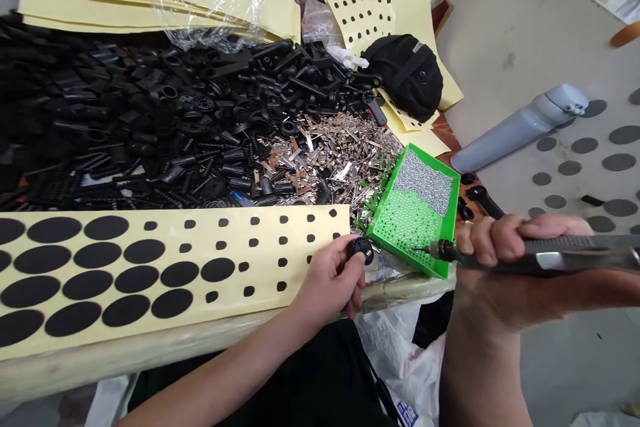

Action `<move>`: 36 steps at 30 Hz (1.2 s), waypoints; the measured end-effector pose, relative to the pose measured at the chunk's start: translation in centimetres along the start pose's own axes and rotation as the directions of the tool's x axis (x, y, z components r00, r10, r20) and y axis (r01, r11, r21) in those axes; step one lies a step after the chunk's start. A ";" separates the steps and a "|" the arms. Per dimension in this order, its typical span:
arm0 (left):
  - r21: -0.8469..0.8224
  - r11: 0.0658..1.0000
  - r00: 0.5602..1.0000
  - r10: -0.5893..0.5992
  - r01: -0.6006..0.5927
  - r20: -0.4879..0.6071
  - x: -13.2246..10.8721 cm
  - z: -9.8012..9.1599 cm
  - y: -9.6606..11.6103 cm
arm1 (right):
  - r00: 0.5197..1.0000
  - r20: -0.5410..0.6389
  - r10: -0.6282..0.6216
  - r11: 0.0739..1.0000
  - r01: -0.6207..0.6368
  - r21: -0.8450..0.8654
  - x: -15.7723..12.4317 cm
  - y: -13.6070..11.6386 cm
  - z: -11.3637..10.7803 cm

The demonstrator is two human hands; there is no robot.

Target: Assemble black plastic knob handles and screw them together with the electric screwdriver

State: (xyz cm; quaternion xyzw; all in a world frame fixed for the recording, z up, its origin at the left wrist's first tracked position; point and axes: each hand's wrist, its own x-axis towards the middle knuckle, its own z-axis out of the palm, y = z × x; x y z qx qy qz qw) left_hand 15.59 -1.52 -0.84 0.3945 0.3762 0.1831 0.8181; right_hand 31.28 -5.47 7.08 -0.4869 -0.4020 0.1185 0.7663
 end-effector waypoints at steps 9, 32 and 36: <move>-0.043 0.999 0.999 0.018 -0.016 0.041 0.1 -0.2 -0.2 | 0.988 0.092 0.120 0.982 -0.132 0.137 -1.0 0.2 5.4; -0.041 0.998 0.999 0.042 -0.040 0.034 0.4 -0.1 -1.0 | 0.975 0.173 0.139 0.983 -0.158 0.097 -1.4 1.2 5.8; -0.014 0.999 0.999 0.041 -0.040 0.028 0.4 -0.1 -0.7 | 0.978 0.177 0.115 0.983 -0.137 0.121 -1.5 1.2 6.1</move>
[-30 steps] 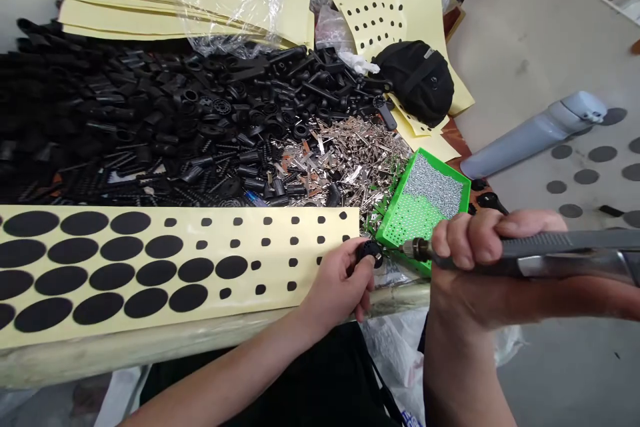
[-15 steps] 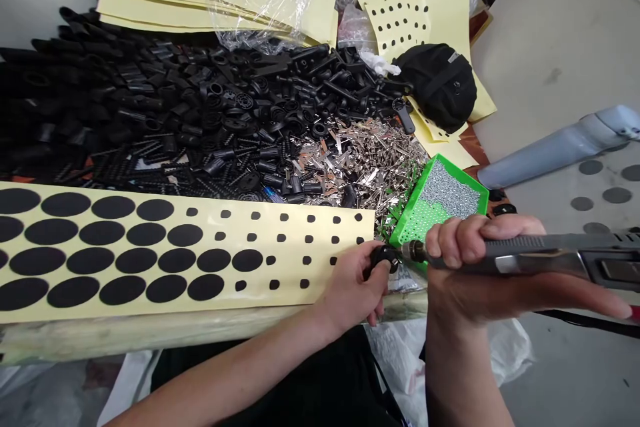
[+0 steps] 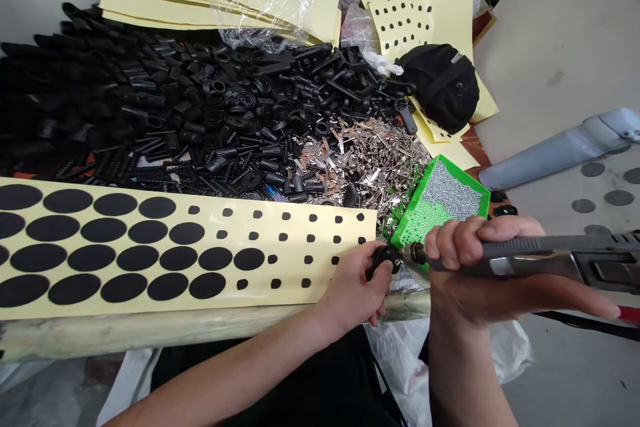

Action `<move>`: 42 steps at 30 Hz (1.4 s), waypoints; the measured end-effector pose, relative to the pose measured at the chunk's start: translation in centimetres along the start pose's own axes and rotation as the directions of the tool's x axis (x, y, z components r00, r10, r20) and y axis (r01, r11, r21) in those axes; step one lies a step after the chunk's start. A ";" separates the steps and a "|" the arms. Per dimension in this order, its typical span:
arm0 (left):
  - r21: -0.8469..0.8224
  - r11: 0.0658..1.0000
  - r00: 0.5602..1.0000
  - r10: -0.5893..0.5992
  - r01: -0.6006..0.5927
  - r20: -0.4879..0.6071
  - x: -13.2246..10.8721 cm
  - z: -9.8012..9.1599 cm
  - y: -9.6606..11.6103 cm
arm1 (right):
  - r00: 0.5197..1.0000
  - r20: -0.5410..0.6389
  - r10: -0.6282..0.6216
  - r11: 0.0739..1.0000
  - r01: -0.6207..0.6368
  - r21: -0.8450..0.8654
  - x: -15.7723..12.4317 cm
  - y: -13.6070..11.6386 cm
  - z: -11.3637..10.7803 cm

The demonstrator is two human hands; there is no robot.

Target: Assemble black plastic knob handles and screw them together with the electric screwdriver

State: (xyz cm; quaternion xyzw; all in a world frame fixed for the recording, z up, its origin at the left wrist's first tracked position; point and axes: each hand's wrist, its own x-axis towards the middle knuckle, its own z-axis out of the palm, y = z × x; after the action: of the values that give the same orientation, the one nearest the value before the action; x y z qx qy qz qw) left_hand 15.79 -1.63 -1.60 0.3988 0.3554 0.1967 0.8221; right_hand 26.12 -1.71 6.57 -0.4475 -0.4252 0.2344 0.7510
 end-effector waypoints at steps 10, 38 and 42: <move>0.058 0.997 0.998 0.051 -0.048 -0.048 -0.3 0.2 -0.3 | 0.999 0.044 0.007 1.000 -0.007 0.014 -0.7 0.6 -0.3; -0.051 0.993 0.992 0.107 -0.104 0.060 -0.4 0.0 0.5 | 0.976 -0.202 -0.082 0.996 0.071 -0.062 0.5 -1.4 -0.2; -0.196 0.967 0.966 0.196 -0.163 0.167 -1.0 0.2 1.1 | 0.972 -0.160 -0.170 0.971 0.138 -0.194 0.0 -0.6 -2.4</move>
State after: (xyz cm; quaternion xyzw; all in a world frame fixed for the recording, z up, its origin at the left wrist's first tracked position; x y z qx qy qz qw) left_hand 15.22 -1.63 -0.24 0.3696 0.2204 0.2642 0.8631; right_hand 28.20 -3.16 6.56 -0.4986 -0.4105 0.0951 0.7576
